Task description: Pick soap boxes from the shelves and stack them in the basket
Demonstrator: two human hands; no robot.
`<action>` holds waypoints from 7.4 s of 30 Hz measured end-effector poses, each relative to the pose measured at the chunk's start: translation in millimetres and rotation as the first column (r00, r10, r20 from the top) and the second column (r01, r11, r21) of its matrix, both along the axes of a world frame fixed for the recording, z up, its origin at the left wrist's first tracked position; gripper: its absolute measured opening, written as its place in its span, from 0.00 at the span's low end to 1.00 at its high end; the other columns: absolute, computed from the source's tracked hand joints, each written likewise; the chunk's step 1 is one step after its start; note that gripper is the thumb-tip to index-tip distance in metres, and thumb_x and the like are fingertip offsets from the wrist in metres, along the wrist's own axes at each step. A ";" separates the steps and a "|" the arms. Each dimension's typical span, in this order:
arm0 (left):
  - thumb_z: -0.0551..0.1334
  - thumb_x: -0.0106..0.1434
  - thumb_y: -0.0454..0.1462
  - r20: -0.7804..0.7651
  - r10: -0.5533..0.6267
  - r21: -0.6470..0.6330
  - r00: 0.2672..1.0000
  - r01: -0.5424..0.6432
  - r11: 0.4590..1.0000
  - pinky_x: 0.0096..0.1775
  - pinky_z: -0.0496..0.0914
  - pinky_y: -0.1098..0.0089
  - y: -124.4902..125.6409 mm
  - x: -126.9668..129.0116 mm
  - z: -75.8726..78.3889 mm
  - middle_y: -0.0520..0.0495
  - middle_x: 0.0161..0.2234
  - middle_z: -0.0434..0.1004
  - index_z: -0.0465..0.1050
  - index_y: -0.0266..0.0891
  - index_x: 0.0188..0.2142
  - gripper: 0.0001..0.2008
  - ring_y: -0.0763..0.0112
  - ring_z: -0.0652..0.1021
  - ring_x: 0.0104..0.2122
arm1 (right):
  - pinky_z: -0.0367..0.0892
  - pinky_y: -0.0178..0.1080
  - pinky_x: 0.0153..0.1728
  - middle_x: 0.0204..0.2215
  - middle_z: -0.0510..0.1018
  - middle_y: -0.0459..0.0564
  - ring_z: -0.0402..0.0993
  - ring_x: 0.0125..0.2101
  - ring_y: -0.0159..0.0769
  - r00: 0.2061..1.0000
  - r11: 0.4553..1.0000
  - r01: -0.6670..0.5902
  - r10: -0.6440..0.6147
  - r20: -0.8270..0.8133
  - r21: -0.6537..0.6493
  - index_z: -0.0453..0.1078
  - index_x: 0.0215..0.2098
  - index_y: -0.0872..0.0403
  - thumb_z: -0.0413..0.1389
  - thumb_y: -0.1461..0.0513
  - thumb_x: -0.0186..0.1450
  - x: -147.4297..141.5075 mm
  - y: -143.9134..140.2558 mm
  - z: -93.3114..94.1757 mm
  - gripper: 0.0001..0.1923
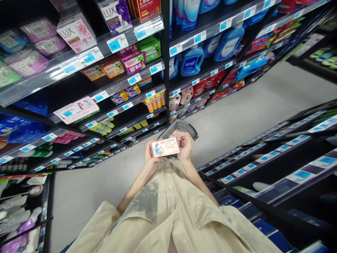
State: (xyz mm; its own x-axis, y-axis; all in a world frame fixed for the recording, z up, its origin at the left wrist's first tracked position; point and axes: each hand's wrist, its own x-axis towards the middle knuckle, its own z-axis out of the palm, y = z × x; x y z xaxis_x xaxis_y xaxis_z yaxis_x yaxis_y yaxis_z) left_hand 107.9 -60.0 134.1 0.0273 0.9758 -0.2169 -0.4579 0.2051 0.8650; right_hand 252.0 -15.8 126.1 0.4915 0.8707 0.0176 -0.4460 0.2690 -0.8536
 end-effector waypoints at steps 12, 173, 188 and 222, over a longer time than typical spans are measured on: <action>0.64 0.37 0.31 0.150 0.013 -0.087 0.989 0.000 0.996 0.54 0.75 0.52 3.4 -12.6 -11.6 0.41 0.57 0.79 0.72 0.45 0.58 0.43 0.44 0.76 0.59 | 0.76 0.50 0.56 0.53 0.82 0.56 0.80 0.54 0.51 0.830 0.826 -0.543 0.500 0.249 0.150 0.73 0.59 0.48 0.72 0.31 0.42 0.5 -7.1 2.9 0.54; 0.75 0.39 0.69 0.345 0.067 -0.099 0.936 -0.035 0.994 0.59 0.72 0.52 -3.1 -8.7 -11.7 0.43 0.58 0.79 0.77 0.50 0.57 0.50 0.46 0.74 0.63 | 0.73 0.51 0.60 0.56 0.81 0.53 0.78 0.56 0.48 0.578 0.808 -0.581 0.321 0.750 0.102 0.72 0.63 0.45 0.73 0.61 0.60 8.9 -10.7 4.9 0.34; 0.80 0.48 0.56 -0.307 0.075 0.359 0.949 0.043 0.932 0.61 0.71 0.55 6.0 -31.1 -23.4 0.37 0.59 0.77 0.78 0.43 0.56 0.39 0.49 0.76 0.60 | 0.76 0.53 0.56 0.51 0.80 0.52 0.80 0.53 0.50 0.686 0.778 -0.616 0.454 0.569 0.122 0.72 0.55 0.44 0.77 0.52 0.52 6.4 -9.0 -12.6 0.35; 0.87 0.32 0.43 -0.186 0.233 0.441 0.954 -0.131 0.888 0.48 0.77 0.64 2.8 -38.8 -10.2 0.42 0.50 0.83 0.77 0.47 0.49 0.43 0.55 0.83 0.50 | 0.76 0.58 0.59 0.57 0.80 0.57 0.78 0.59 0.55 0.673 0.701 -0.710 0.644 0.364 0.072 0.63 0.52 0.42 0.76 0.39 0.44 7.5 -7.6 -19.0 0.45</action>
